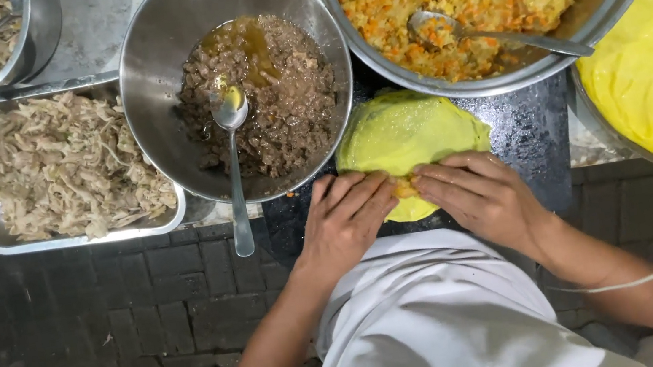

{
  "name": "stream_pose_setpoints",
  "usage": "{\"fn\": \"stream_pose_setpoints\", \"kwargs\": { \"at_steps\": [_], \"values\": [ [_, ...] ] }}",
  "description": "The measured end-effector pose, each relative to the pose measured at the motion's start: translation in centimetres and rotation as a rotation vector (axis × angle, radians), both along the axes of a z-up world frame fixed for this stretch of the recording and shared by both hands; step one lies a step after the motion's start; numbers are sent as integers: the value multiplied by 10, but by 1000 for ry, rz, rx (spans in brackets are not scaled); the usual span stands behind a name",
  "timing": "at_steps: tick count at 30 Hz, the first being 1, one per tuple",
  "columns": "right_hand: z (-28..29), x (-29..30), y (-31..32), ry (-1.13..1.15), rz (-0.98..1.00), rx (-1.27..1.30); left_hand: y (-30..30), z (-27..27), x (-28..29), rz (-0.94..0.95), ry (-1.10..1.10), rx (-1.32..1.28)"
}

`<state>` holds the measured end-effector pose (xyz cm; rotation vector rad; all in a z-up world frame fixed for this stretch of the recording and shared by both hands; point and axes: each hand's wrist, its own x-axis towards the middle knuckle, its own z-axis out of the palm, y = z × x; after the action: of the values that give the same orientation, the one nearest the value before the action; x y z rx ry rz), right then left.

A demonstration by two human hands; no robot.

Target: The person assembles spring rolls by placing a yellow wrapper on a work surface, adding a vegetable mixture and a meat mixture, then rolling the wrapper into a cylinder. The finished rolls are placed into a clear plastic container. The process is repeated multiple times.

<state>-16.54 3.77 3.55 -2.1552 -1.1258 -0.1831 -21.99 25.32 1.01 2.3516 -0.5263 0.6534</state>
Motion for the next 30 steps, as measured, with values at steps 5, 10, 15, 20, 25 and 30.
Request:
{"fn": "stream_pose_setpoints", "kwargs": {
  "at_steps": [5, 10, 15, 20, 25, 30],
  "values": [
    [8, -6, -2, 119, -67, -59, 10, 15, 9, -77, 24, -35],
    [12, -8, 6, 108, -81, -41, 12, 3, 3, -120, 84, -87],
    [-12, -12, 16, 76, -70, 14, -4, 4, 6, -29, 76, -105],
    [0, -7, 13, 134, -13, 41, -8, 6, 4, 21, 104, -154],
    [10, -1, 3, 185, -68, -17, 0, 7, 3, -11, 46, -108],
    [3, -5, 4, 144, -57, -21, 8, 4, -3, -62, 55, -118]
  ]
}}
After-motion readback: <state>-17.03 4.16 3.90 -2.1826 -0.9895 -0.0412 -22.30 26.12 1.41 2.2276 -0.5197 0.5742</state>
